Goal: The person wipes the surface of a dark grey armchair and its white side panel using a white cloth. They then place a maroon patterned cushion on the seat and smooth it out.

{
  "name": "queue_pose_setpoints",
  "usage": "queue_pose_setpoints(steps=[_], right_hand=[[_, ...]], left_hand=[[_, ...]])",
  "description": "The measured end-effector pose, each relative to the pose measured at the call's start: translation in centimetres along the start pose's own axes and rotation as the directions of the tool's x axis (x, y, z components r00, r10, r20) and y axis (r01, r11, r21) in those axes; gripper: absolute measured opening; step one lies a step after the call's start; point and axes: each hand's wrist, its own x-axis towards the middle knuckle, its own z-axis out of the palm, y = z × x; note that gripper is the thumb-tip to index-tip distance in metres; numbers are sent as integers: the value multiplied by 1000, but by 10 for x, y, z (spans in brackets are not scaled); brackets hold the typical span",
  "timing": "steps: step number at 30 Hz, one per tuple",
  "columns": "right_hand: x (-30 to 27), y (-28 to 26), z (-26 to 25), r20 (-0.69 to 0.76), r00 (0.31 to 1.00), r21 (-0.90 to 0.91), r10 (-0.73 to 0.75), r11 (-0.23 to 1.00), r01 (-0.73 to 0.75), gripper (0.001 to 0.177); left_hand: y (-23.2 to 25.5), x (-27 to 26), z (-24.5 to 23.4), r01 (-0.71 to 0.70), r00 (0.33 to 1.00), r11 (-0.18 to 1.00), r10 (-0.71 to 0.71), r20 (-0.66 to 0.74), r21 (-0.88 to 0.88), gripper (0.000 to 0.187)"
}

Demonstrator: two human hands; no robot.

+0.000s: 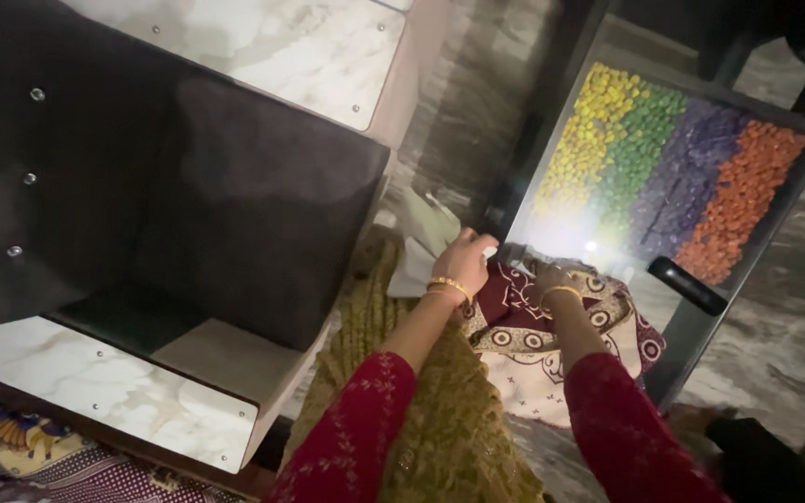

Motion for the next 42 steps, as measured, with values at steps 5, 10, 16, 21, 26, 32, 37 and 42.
queue_pose_setpoints(steps=[5, 10, 16, 21, 26, 32, 37, 42], right_hand=[[-4, -1, -25, -167, 981, 169, -102, 977, 131, 29], [2, -16, -82, -427, 814, -109, -394, 916, 386, 19], [-42, -37, -159, -704, 701, 494, -109, 633, 595, 23], [-103, -82, -205, -653, 758, 709, 15, 365, 604, 20], [-148, -122, -239, -573, 811, 820, -119, -95, 565, 24], [-201, -132, -285, -814, 464, 473, -349, 65, 878, 50], [-247, -147, -331, -805, -88, -390, -587, 411, 824, 46], [-282, -174, -364, -730, -304, -524, -612, 215, 824, 20]], left_hand=[[-10, 1, 4, 63, 998, 998, -63, -9, -15, 22], [2, 2, -14, 147, 988, 989, -147, 45, -3, 42], [36, 0, -60, -71, 997, 996, 69, 37, 46, 75], [54, 7, -81, 8, 998, 999, -6, -63, 39, 65], [32, 28, -112, -65, 925, 998, 52, -378, -22, 36], [28, 30, -176, -199, 901, 938, 61, -430, -284, 25], [53, 21, -256, -406, 762, 896, 222, -608, -182, 27], [87, -10, -308, -152, 714, 975, 223, -663, 164, 51]])
